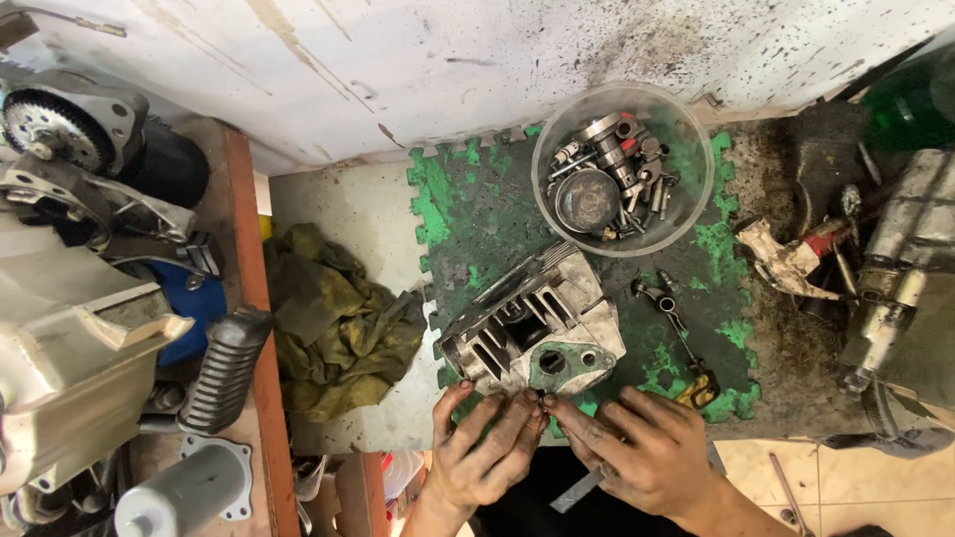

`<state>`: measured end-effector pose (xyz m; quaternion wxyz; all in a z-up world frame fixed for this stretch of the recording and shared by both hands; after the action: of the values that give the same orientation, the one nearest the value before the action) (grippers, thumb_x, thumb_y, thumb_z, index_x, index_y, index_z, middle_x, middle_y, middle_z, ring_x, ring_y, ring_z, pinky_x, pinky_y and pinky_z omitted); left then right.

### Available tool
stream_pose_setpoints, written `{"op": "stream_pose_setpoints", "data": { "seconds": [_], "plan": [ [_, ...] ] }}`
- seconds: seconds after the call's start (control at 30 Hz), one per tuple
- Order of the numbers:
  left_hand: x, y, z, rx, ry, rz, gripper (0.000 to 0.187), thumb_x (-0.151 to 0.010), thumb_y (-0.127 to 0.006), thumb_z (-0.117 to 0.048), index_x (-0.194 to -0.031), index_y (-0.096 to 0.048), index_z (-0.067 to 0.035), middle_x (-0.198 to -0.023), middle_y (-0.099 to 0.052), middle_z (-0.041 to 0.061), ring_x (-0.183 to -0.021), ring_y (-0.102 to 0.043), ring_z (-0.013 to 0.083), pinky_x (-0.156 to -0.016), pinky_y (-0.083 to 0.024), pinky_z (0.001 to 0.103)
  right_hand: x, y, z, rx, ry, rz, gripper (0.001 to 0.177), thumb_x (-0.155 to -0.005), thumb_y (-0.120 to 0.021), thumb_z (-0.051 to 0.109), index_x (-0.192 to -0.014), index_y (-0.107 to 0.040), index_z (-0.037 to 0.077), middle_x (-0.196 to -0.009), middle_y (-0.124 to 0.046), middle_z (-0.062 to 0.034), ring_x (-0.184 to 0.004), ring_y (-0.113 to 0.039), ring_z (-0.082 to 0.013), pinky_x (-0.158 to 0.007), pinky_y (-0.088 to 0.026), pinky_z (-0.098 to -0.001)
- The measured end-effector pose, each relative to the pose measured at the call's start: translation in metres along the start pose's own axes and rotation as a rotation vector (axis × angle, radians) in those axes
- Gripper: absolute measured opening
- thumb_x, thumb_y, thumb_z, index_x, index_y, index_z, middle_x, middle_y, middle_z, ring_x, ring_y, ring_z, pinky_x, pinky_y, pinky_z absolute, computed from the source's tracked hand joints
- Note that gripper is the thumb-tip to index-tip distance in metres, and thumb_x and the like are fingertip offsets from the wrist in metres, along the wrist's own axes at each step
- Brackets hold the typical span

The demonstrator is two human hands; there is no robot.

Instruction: The person handles a disassembled engine cylinder head, rotating it to inspect the internal components. They then use a pair of pliers to manipulate a small metal part within the cylinder head's ports.

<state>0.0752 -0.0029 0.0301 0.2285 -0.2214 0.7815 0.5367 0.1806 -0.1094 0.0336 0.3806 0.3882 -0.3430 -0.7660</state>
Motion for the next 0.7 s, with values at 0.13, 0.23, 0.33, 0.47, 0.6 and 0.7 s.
{"op": "stream_pose_setpoints", "data": {
  "seconds": [0.13, 0.23, 0.33, 0.47, 0.6, 0.7],
  "plan": [
    [0.008, -0.003, -0.003, -0.035, -0.093, 0.009, 0.013, -0.092, -0.08, -0.016, -0.103, -0.074, -0.018, -0.118, -0.071, -0.004, -0.114, -0.06, 0.0203, -0.107, -0.046, 0.052, 0.002, -0.005, -0.003, -0.023, -0.032, 0.033, 0.059, -0.076, -0.074, 0.033, -0.133, -0.069, 0.021, -0.072, -0.061, 0.0005, -0.063, -0.06, -0.0221, -0.053, -0.051, -0.036],
    [0.015, -0.006, -0.002, -0.016, -0.098, -0.002, 0.012, -0.092, -0.08, -0.019, -0.103, -0.073, -0.019, -0.119, -0.07, -0.004, -0.116, -0.06, 0.0193, -0.107, -0.045, 0.054, -0.003, -0.007, -0.003, -0.071, -0.071, 0.054, 0.053, -0.076, -0.076, 0.026, -0.128, -0.071, 0.017, -0.07, -0.064, 0.0, -0.06, -0.061, -0.0214, -0.049, -0.049, -0.0359],
    [0.011, -0.006, -0.004, -0.019, -0.088, -0.01, 0.016, -0.091, -0.08, -0.02, -0.105, -0.075, -0.019, -0.12, -0.07, -0.004, -0.117, -0.059, 0.0198, -0.108, -0.044, 0.053, -0.006, -0.004, -0.003, -0.155, -0.093, 0.039, 0.046, -0.078, -0.077, 0.017, -0.123, -0.072, 0.012, -0.068, -0.065, -0.0003, -0.056, -0.06, -0.0194, -0.046, -0.047, -0.035],
    [0.007, -0.005, 0.001, 0.05, 0.017, -0.003, 0.021, -0.087, -0.081, -0.017, -0.108, -0.075, -0.016, -0.119, -0.071, -0.002, -0.118, -0.06, 0.0215, -0.11, -0.044, 0.051, -0.003, 0.009, -0.009, -0.295, -0.094, -0.053, 0.044, -0.08, -0.077, 0.008, -0.124, -0.07, 0.006, -0.068, -0.064, -0.0001, -0.054, -0.058, -0.0155, -0.051, -0.048, -0.0327],
    [-0.002, -0.002, -0.005, 0.013, 0.025, -0.021, 0.026, -0.088, -0.081, -0.016, -0.114, -0.076, -0.017, -0.121, -0.072, -0.001, -0.117, -0.06, 0.0211, -0.114, -0.043, 0.05, -0.005, 0.017, -0.008, -0.26, -0.071, -0.104, 0.044, -0.078, -0.077, 0.005, -0.122, -0.071, 0.007, -0.065, -0.061, 0.0007, -0.052, -0.056, -0.0149, -0.049, -0.045, -0.0322],
    [0.001, -0.004, -0.005, 0.014, 0.096, -0.014, 0.027, -0.085, -0.081, -0.014, -0.111, -0.077, -0.017, -0.12, -0.074, -0.002, -0.116, -0.063, 0.0212, -0.114, -0.043, 0.049, -0.007, 0.012, -0.005, -0.182, -0.047, -0.072, 0.045, -0.076, -0.078, 0.008, -0.121, -0.074, 0.01, -0.063, -0.057, 0.0012, -0.052, -0.054, -0.0172, -0.047, -0.045, -0.0328]
  ]
}}
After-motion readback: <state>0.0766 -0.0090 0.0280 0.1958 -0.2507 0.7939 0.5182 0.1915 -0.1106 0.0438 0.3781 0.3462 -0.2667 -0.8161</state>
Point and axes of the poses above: each hand's wrist, its own x-axis away from the middle knuckle, its own y-axis out of the back of the hand, z = x × y, the point moved 10 cm from there along -x, towards the middle knuckle
